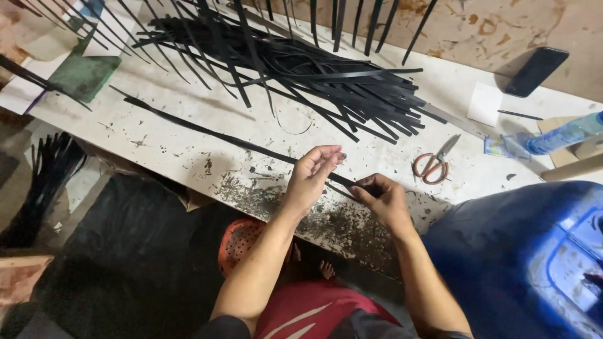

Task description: The person picks up a black strip, applies glue to one end using a small brush, and then places the strip onto a purple device on a blue container. The person repeats this process with another strip.

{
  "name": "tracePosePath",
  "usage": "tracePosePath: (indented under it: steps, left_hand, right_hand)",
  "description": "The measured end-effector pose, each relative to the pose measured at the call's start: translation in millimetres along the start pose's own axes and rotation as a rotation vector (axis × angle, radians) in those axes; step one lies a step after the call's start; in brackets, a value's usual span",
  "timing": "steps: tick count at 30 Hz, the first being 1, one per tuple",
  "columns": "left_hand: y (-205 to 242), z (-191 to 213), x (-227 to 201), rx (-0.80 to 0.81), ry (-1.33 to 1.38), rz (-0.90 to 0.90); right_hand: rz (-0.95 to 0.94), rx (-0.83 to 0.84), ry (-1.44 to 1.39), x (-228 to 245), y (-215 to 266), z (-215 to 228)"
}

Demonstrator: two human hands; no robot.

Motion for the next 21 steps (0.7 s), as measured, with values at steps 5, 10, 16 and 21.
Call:
tracePosePath:
  steps: [5,10,16,21]
  left_hand:
    - [8,-29,-30,0.226,-0.445,-0.259]
    - [14,-48,-43,0.347,-0.546,-0.329]
    - [16,-51,-31,0.361,-0.648,-0.367]
    - [22,-51,-24,0.363,-0.693,-0.361]
  right_hand:
    - [0.138,-0.048,-0.157,35,12,32]
    - [0.144,-0.065,-0.150,45,25,40]
    - [0.153,-0.078,-0.083,41,20,42]
    - [0.143,-0.066,-0.084,53,23,40]
Point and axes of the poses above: each hand's wrist, its own y-axis away from the middle knuckle, its own z-axis out of the back of the hand, x = y × z, the point moved 5 cm from there along -y, towards the middle knuckle, and after that the axes turned 3 degrees about -y, right-handed, at the moved point
